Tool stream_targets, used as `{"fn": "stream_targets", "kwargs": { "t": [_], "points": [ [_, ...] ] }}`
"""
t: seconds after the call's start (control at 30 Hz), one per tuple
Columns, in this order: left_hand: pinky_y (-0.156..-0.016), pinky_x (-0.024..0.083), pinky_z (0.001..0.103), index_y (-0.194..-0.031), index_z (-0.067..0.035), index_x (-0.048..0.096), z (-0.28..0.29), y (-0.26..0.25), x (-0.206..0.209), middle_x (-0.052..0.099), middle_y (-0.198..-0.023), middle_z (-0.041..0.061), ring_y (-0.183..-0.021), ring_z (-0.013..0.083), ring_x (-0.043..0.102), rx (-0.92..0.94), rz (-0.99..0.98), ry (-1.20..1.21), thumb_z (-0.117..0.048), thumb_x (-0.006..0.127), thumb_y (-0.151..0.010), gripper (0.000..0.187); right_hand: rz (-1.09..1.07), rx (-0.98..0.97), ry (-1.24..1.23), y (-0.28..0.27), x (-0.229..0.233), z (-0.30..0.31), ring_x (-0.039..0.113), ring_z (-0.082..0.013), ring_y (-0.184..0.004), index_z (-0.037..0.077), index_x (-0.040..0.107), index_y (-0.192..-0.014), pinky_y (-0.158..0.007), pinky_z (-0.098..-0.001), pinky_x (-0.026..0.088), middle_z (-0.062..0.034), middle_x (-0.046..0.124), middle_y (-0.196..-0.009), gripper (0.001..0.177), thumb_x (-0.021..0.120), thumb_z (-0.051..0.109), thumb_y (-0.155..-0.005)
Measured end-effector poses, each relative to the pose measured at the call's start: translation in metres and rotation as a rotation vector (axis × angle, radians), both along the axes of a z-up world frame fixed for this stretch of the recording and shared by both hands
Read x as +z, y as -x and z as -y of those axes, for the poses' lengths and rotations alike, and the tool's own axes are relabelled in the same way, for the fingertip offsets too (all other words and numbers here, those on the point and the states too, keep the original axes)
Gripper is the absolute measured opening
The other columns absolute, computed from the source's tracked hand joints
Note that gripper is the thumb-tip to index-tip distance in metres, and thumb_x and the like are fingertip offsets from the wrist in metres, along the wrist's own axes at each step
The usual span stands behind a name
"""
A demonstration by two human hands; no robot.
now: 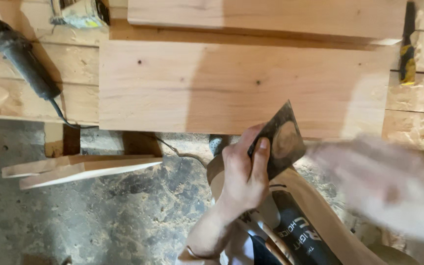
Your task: The person applies wood filler to knots and imperfections on wooden boards using a putty knife and a cloth.
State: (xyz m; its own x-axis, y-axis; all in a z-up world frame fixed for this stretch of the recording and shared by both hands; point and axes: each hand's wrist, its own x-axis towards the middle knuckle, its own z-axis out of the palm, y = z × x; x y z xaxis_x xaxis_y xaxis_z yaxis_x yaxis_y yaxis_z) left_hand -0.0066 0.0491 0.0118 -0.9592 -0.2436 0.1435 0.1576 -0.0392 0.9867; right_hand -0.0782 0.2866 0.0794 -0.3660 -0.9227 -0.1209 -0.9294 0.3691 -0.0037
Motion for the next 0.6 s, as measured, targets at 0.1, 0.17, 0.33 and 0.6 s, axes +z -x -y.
{"fn": "stream_targets", "kwargs": {
  "t": [0.1,0.17,0.33,0.6],
  "points": [
    [-0.067,0.052,0.035,-0.121,0.004,0.066,-0.003,0.000,-0.002,0.067,-0.077,0.017,-0.067,0.0264,0.069,-0.005,0.090,0.062,-0.005,0.049,-0.105,0.025,0.024,-0.082,0.025,-0.005,-0.003,0.000,0.065,-0.0174,-0.079,0.002,0.062,-0.131,-0.056,-0.0275,0.056,-0.0153,0.072,-0.128,0.054,0.072,0.012,-0.079],
    [-0.074,0.055,0.036,-0.125,0.004,0.064,-0.002,-0.003,-0.001,0.070,-0.087,0.018,-0.078,0.0274,0.072,0.003,0.010,0.031,-0.005,0.048,-0.107,0.026,0.007,-0.126,0.066,-0.016,-0.004,0.002,0.070,-0.0144,-0.088,0.009,0.062,-0.127,-0.060,-0.0222,0.059,-0.0104,0.074,-0.127,0.045,0.070,0.010,-0.082],
    [-0.076,0.058,0.034,-0.125,0.004,0.061,-0.001,-0.003,-0.008,0.073,-0.093,0.017,-0.082,0.0267,0.076,-0.011,-0.010,-0.030,-0.006,0.046,-0.106,0.027,-0.024,-0.123,-0.201,0.010,0.000,-0.007,0.064,-0.0138,-0.079,0.012,0.058,-0.143,-0.063,-0.0290,0.062,-0.0067,0.072,-0.128,0.077,0.074,0.019,-0.068],
    [-0.078,0.057,0.034,-0.126,0.004,0.062,0.002,-0.004,-0.005,0.072,-0.095,0.019,-0.083,0.0286,0.074,0.010,-0.028,0.009,-0.007,0.047,-0.109,0.025,0.055,-0.032,-0.080,0.005,0.005,0.000,0.067,-0.0205,-0.097,0.006,0.055,-0.142,-0.075,-0.0300,0.060,-0.0110,0.065,-0.136,0.068,0.067,0.012,-0.075]
  ]
}}
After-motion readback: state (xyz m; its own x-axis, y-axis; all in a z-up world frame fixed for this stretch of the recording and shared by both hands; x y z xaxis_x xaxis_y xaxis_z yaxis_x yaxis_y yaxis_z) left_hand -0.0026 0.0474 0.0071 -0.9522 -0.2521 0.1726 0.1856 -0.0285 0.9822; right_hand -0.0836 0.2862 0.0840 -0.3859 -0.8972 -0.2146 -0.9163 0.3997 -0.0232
